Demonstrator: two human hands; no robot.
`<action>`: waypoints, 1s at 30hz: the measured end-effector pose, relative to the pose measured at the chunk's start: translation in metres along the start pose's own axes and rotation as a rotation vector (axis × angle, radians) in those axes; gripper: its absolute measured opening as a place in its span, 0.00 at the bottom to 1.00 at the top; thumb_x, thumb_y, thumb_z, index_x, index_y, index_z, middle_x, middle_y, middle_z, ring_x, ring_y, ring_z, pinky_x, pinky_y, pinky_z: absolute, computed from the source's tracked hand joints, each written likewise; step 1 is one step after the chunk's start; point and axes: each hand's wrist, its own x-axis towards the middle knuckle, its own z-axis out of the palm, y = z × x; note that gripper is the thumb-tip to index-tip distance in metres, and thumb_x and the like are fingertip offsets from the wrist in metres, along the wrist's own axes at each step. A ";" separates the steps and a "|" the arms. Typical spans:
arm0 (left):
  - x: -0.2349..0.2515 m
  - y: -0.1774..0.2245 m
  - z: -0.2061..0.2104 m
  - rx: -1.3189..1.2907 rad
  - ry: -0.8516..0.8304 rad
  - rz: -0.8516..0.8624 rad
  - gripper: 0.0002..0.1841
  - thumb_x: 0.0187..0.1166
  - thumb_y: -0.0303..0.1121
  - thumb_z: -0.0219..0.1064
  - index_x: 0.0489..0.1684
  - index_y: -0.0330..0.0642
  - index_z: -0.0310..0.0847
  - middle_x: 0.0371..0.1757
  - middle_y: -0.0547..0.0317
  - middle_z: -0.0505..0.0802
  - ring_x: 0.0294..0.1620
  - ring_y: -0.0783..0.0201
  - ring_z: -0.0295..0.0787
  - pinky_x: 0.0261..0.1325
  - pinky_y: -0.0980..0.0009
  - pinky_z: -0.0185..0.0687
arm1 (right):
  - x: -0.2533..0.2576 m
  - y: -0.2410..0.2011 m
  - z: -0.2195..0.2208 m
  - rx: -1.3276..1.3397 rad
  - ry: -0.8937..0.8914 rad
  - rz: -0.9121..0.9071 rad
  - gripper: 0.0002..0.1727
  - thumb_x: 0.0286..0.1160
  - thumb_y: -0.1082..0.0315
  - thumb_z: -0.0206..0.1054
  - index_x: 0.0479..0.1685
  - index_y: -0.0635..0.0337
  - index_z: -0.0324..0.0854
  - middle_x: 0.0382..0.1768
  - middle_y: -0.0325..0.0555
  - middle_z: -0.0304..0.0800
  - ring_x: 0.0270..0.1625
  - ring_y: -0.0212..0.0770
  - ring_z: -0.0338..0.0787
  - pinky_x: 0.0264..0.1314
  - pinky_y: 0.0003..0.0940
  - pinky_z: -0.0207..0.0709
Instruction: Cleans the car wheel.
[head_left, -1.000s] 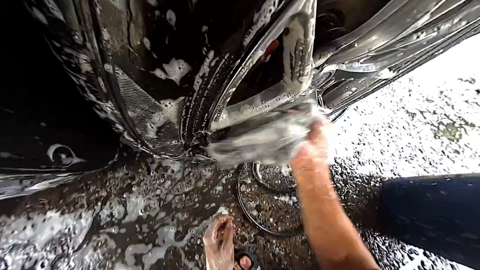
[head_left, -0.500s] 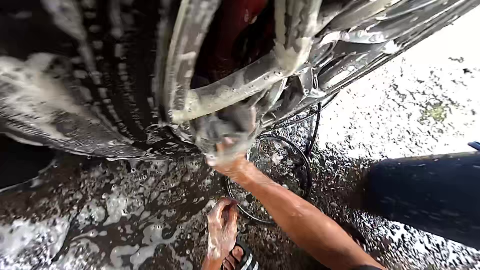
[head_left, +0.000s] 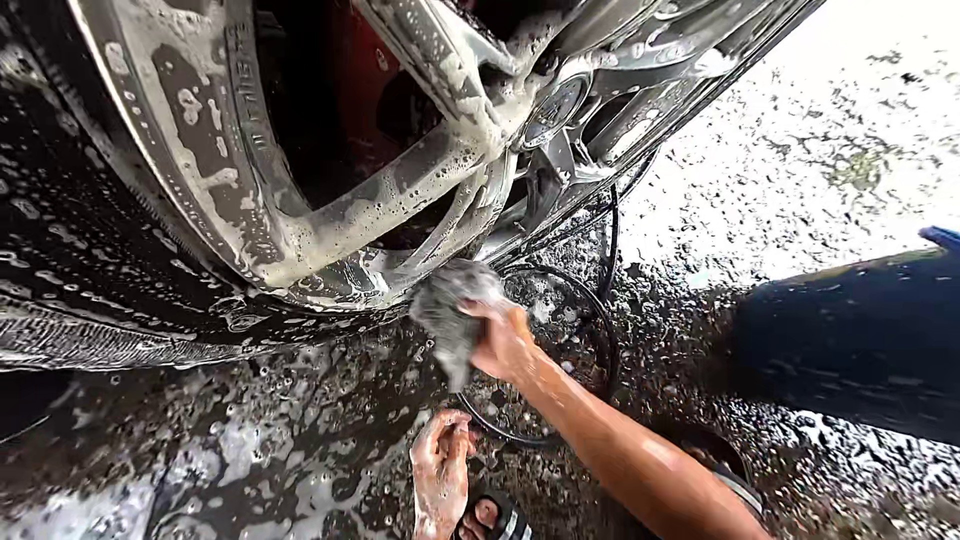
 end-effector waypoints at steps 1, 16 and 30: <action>-0.002 -0.004 -0.002 0.001 0.007 0.015 0.13 0.78 0.14 0.53 0.51 0.16 0.81 0.38 0.46 0.90 0.36 0.70 0.87 0.47 0.77 0.83 | 0.006 0.000 0.012 0.124 -0.065 0.042 0.10 0.71 0.78 0.53 0.43 0.55 0.76 0.33 0.42 0.87 0.37 0.38 0.89 0.42 0.40 0.85; -0.046 -0.017 -0.034 0.095 0.140 -0.139 0.14 0.77 0.11 0.51 0.53 0.13 0.79 0.39 0.43 0.90 0.38 0.69 0.87 0.51 0.77 0.82 | 0.036 -0.067 -0.031 -0.372 0.162 -0.674 0.16 0.68 0.84 0.58 0.52 0.57 0.74 0.39 0.34 0.86 0.41 0.27 0.87 0.46 0.30 0.86; -0.023 -0.104 -0.039 0.083 0.016 0.227 0.10 0.77 0.17 0.55 0.47 0.21 0.81 0.33 0.63 0.93 0.34 0.78 0.91 0.45 0.77 0.90 | 0.074 0.002 -0.051 -1.069 0.084 -0.487 0.30 0.64 0.78 0.74 0.70 0.79 0.76 0.73 0.73 0.76 0.78 0.63 0.75 0.83 0.57 0.65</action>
